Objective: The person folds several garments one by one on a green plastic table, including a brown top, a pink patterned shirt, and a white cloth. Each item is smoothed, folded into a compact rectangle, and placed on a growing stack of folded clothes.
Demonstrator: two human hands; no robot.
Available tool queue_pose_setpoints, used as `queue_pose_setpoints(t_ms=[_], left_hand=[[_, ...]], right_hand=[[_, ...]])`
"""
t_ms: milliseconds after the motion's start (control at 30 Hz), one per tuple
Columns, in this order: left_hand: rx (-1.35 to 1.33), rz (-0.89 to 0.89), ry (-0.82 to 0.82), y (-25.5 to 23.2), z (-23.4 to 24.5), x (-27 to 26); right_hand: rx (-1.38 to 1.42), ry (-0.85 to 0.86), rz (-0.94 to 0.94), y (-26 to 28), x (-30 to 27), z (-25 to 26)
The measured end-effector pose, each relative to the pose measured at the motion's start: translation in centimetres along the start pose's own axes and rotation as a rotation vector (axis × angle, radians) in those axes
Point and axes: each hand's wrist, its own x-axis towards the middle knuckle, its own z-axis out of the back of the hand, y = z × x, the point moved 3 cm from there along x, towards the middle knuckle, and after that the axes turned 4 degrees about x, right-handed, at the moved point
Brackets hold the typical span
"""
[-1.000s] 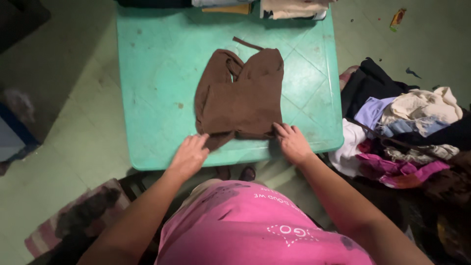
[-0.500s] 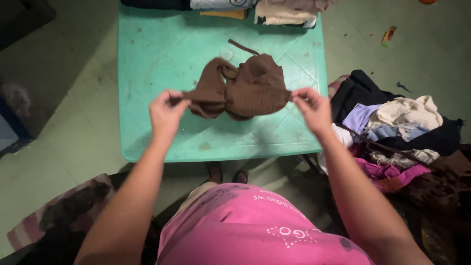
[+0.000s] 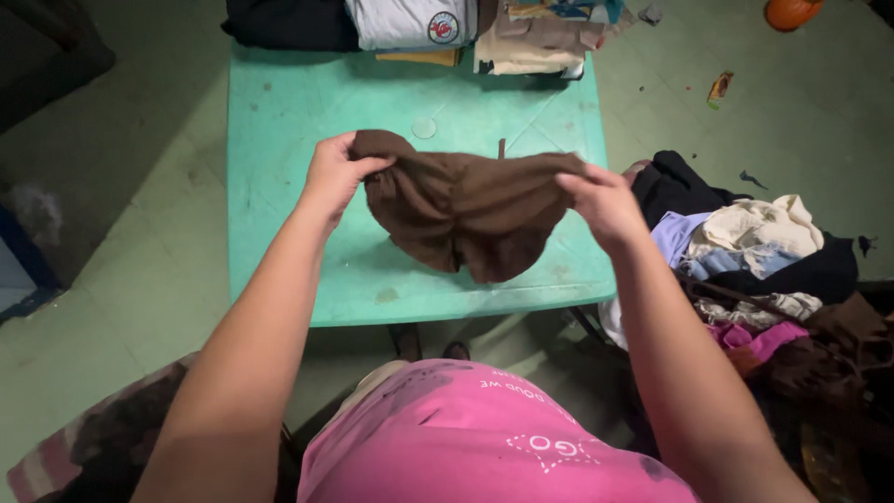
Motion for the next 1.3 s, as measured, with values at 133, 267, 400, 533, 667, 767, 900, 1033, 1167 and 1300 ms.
queue_pose_setpoints(t_ms=[133,267,400,533,667,767,900,1033,1167,1300], left_hand=[[0.134,0.158,0.117,1.3,0.1,2.4],[0.360,-0.326,0.131,-2.9,-3.3,7.8],[0.114,-0.394,-0.071,-6.4,-4.3,12.8],[-0.253,-0.235,-0.018,-4.3,-0.4,15.7],[0.027,-0.296,-0.141,4.5,5.9,16.9],[0.030,0.093,-0.237,14.1,10.5,14.6],[0.661,-0.039,-0.463,19.1,12.5,7.6],[0.927,-0.191,-0.114,18.9,7.1,-0.5],[1.144,-0.635,0.375,16.8,2.7,-4.8],[1.339,-0.415,0.507,18.3,2.1,-6.2]], right_hand=[[0.186,-0.149,0.073,0.2,0.8,5.1],[0.210,-0.157,0.519,7.9,1.3,7.7],[0.013,-0.113,0.848,14.7,-2.2,6.0],[-1.235,-0.073,1.067,14.1,-7.9,-1.1],[-0.574,0.584,0.514,2.9,-5.0,-13.6],[-0.603,0.723,0.252,-6.4,-4.9,-19.4],[-0.815,0.714,0.146,-14.4,-2.5,-18.0],[-0.998,0.189,0.230,-17.1,2.5,-10.7],[-1.314,0.057,0.661,-15.8,6.9,-5.6],[-1.818,0.123,0.357,-15.7,8.9,-3.5]])
